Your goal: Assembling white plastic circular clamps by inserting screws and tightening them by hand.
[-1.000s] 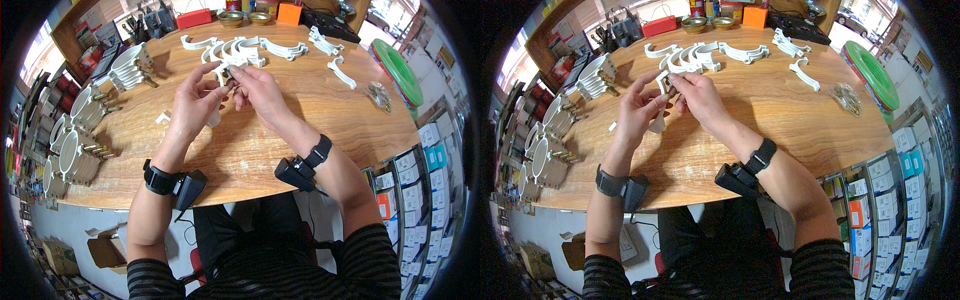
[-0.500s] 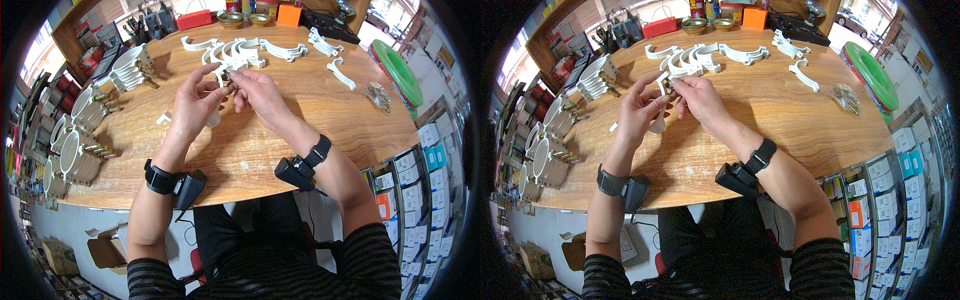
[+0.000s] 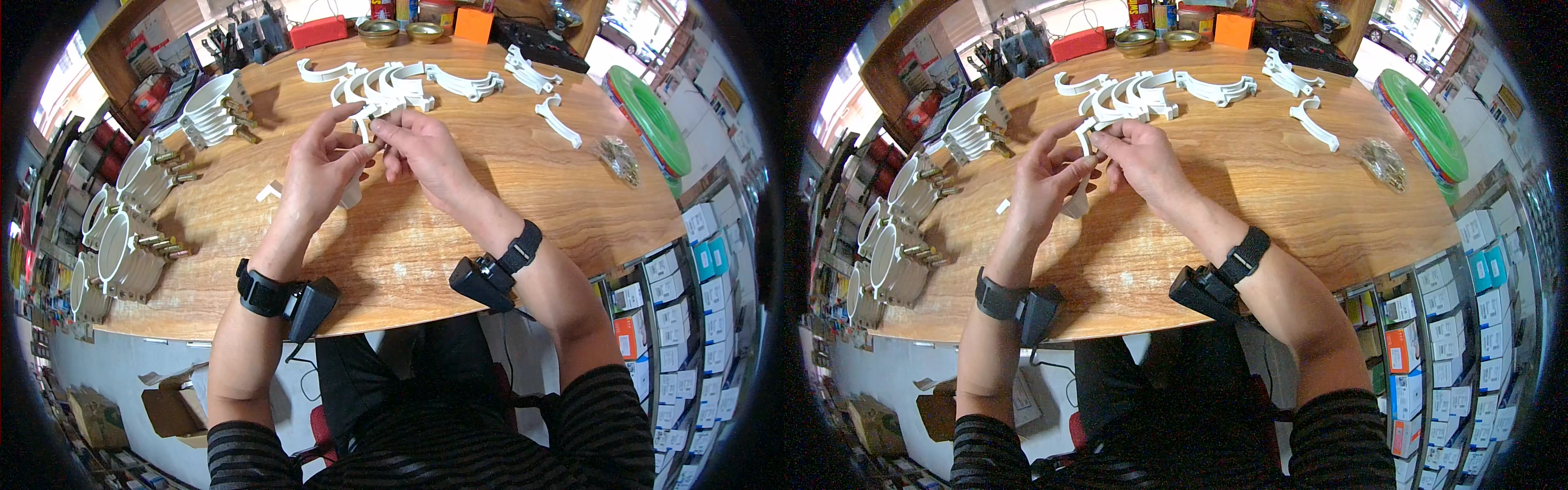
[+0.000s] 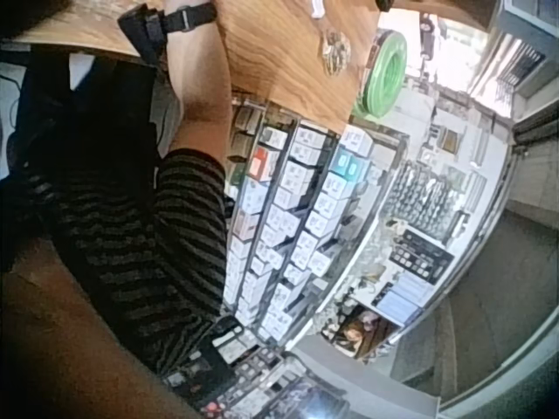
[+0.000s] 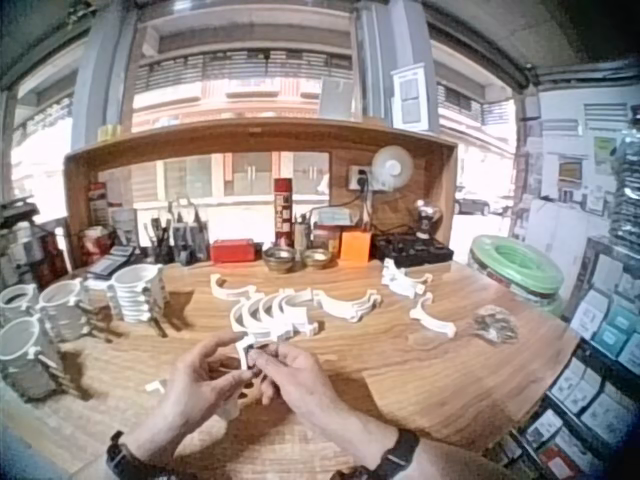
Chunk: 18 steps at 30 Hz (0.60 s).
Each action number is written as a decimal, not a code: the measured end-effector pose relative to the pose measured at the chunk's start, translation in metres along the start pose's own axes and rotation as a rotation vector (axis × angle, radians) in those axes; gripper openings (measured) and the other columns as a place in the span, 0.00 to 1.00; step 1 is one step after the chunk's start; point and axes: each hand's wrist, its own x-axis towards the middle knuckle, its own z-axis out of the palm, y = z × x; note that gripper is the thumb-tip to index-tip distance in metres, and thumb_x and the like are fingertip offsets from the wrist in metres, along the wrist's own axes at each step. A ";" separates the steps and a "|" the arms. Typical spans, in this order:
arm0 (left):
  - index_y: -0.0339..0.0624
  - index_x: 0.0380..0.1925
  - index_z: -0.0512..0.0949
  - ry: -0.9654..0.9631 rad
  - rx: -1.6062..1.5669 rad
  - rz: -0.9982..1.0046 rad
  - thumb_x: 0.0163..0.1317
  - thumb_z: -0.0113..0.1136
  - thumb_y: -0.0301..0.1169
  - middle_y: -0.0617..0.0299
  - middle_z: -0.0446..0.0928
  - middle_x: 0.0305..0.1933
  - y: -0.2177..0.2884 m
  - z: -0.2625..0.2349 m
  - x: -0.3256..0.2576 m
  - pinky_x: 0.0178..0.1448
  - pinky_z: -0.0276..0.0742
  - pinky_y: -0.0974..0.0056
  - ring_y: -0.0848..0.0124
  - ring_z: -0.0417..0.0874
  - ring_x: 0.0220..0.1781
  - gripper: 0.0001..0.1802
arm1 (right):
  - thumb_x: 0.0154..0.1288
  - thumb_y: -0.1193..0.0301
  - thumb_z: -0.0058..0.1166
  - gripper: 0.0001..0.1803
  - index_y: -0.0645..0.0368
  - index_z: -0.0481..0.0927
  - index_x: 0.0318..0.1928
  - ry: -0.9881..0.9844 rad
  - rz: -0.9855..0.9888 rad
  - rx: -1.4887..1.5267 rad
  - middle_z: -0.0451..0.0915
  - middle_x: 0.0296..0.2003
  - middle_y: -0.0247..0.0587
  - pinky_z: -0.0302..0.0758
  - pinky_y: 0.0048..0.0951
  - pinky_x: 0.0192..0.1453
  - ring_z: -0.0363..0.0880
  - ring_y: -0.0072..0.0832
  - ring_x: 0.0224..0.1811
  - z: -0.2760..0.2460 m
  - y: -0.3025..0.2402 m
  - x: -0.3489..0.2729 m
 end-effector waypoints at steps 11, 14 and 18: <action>0.42 0.53 0.65 0.021 -0.012 -0.010 0.53 0.58 0.24 0.60 0.75 0.30 -0.001 0.000 0.001 0.30 0.73 0.74 0.78 0.76 0.29 0.25 | 0.62 0.65 0.47 0.11 0.61 0.71 0.34 -0.002 -0.006 0.045 0.72 0.23 0.30 0.66 0.14 0.20 0.67 0.13 0.17 -0.003 0.002 0.000; 0.43 0.53 0.65 0.011 0.006 -0.002 0.53 0.58 0.24 0.60 0.75 0.30 -0.001 -0.001 0.001 0.30 0.73 0.74 0.78 0.76 0.29 0.25 | 0.64 0.63 0.45 0.12 0.61 0.72 0.34 0.025 -0.041 -0.083 0.71 0.22 0.30 0.66 0.15 0.20 0.67 0.13 0.17 0.002 -0.001 0.000; 0.43 0.53 0.65 0.011 -0.004 0.001 0.53 0.58 0.24 0.59 0.75 0.30 -0.001 -0.001 0.000 0.30 0.73 0.74 0.78 0.76 0.29 0.25 | 0.64 0.63 0.45 0.12 0.60 0.72 0.34 0.038 -0.036 -0.085 0.70 0.22 0.30 0.66 0.15 0.20 0.67 0.12 0.17 0.004 -0.003 -0.001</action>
